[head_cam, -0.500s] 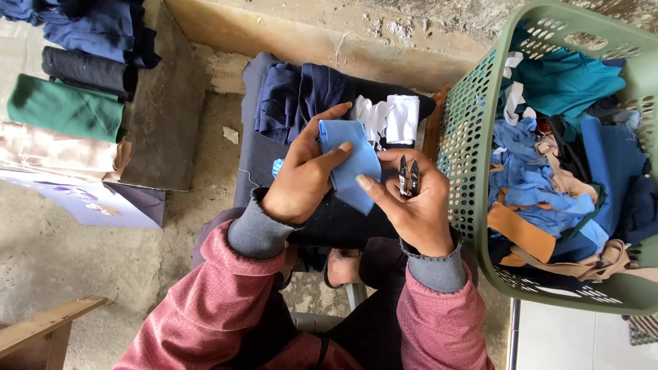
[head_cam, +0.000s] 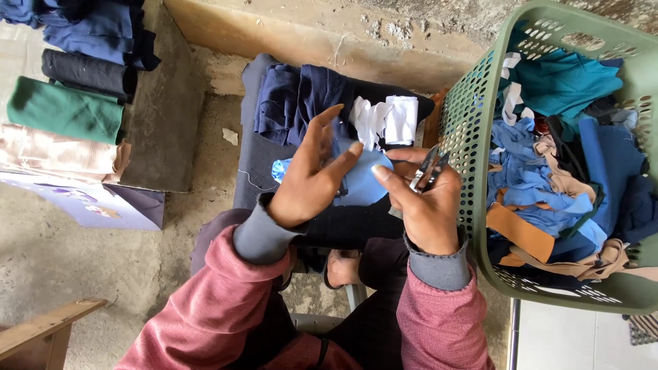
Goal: Trimming excess threads and uneven edges from small blue fabric strips using hand snips.
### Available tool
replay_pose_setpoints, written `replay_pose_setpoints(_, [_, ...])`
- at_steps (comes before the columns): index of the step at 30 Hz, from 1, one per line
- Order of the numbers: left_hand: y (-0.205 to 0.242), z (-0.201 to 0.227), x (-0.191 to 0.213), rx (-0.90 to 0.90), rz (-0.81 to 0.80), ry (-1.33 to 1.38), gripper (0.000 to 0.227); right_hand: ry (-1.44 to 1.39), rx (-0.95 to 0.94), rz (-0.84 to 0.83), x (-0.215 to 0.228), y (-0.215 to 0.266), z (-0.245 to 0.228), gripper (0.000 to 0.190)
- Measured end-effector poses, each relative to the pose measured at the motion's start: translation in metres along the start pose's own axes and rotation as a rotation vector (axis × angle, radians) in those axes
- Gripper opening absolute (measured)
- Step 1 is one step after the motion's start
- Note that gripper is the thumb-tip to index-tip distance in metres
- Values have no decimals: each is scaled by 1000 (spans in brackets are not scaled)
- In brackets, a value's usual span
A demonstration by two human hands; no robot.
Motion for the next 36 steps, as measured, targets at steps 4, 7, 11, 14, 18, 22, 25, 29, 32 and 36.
replay_pose_setpoints(4, [10, 42, -10, -4, -45, -134, 72, -188, -107, 82, 5, 0, 16, 18])
replay_pose_setpoints(7, [10, 32, -13, -188, -303, -157, 53, -269, -116, 63, 7, 0, 15, 13])
replay_pose_setpoints(11, [13, 27, -15, -242, -286, -206, 38, -308, -163, 59, 14, -2, 14, 10])
replay_pose_setpoints(14, [9, 17, -14, -227, -238, -161, 21, -318, -183, 64, 16, -6, 10, 12])
replay_pose_setpoints(18, [2, -7, -2, -235, -192, -168, 14, -292, -174, 83, 13, -5, 2, 19])
replay_pose_setpoints(22, [1, -4, -3, -267, -158, -172, 24, -189, -157, 105, 12, -5, -1, 30])
replay_pose_setpoints(25, [-2, -7, 2, -282, -128, -197, 30, -36, -132, 119, 12, -3, -7, 31])
replay_pose_setpoints(29, [-3, -6, 5, -284, -47, -185, 32, 12, -136, -56, 2, -4, -9, 41])
replay_pose_setpoints(32, [-4, -6, 6, -279, -24, -178, 34, -8, -136, -102, -5, -7, -15, 33])
replay_pose_setpoints(36, [-1, -1, 2, -232, -15, -111, 26, 28, -119, -103, 2, -2, -7, 18])
Point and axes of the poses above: each hand's wrist, its own y-axis away from the middle knuckle, its own x-axis out of the back of the hand, z = x × y, the point moved 3 cm from there along -y, towards the middle knuckle, and after that the axes turned 10 degrees about y, right-handed, at the moved point
